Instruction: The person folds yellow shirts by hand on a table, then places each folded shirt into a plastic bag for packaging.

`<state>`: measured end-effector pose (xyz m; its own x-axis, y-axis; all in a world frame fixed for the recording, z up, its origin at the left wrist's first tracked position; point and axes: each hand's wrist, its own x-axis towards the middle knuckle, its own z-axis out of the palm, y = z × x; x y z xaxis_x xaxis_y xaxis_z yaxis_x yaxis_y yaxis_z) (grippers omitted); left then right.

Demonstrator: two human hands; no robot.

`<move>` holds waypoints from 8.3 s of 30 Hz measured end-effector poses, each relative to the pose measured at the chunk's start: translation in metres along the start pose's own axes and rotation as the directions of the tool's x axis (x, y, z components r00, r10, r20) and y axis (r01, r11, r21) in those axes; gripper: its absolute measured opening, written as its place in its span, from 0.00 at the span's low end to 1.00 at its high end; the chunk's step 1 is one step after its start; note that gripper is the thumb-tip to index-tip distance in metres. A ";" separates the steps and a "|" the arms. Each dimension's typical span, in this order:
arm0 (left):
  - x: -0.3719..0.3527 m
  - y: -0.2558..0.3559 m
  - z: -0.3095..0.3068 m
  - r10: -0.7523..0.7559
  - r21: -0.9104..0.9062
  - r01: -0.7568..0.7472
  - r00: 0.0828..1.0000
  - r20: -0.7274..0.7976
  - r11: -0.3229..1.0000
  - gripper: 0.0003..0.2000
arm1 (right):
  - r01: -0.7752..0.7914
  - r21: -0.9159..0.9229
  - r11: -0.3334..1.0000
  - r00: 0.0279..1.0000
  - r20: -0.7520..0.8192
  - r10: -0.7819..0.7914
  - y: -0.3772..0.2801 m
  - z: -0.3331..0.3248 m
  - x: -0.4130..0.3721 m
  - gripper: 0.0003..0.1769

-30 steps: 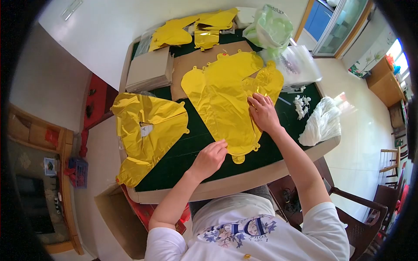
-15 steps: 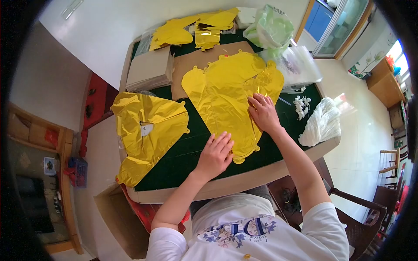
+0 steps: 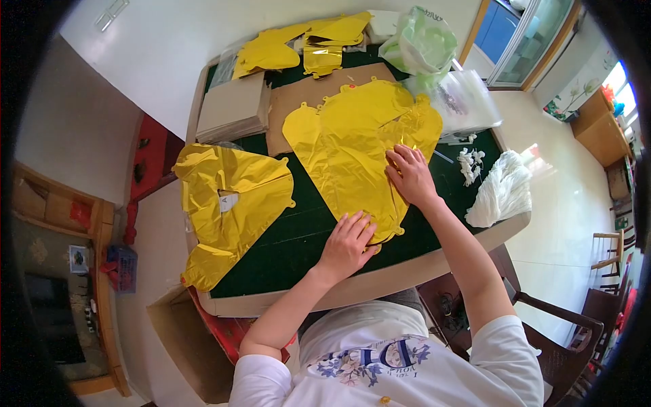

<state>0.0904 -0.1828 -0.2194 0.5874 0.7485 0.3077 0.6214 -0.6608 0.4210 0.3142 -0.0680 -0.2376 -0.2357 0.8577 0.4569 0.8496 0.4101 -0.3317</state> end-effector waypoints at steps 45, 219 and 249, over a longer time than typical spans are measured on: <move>0.005 -0.001 0.000 0.004 0.010 -0.003 0.998 -0.055 1.000 0.15 | -0.010 -0.024 1.000 1.000 0.017 0.011 0.000 -0.001 -0.001 0.19; 0.136 -0.162 0.001 -0.856 -0.707 0.635 0.510 0.081 0.312 0.24 | 0.009 0.141 0.990 1.000 0.016 -0.011 -0.018 0.020 0.015 0.21; 0.143 -0.149 -0.005 -0.849 -0.476 0.777 0.517 0.111 0.411 0.09 | 0.076 0.101 0.992 0.997 -0.021 -0.074 -0.018 0.021 0.015 0.19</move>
<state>0.0793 0.0224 -0.2338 -0.1665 0.9415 -0.2929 0.4649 0.3369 0.8187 0.2851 -0.0556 -0.2422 -0.2880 0.8186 0.4970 0.7775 0.5029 -0.3776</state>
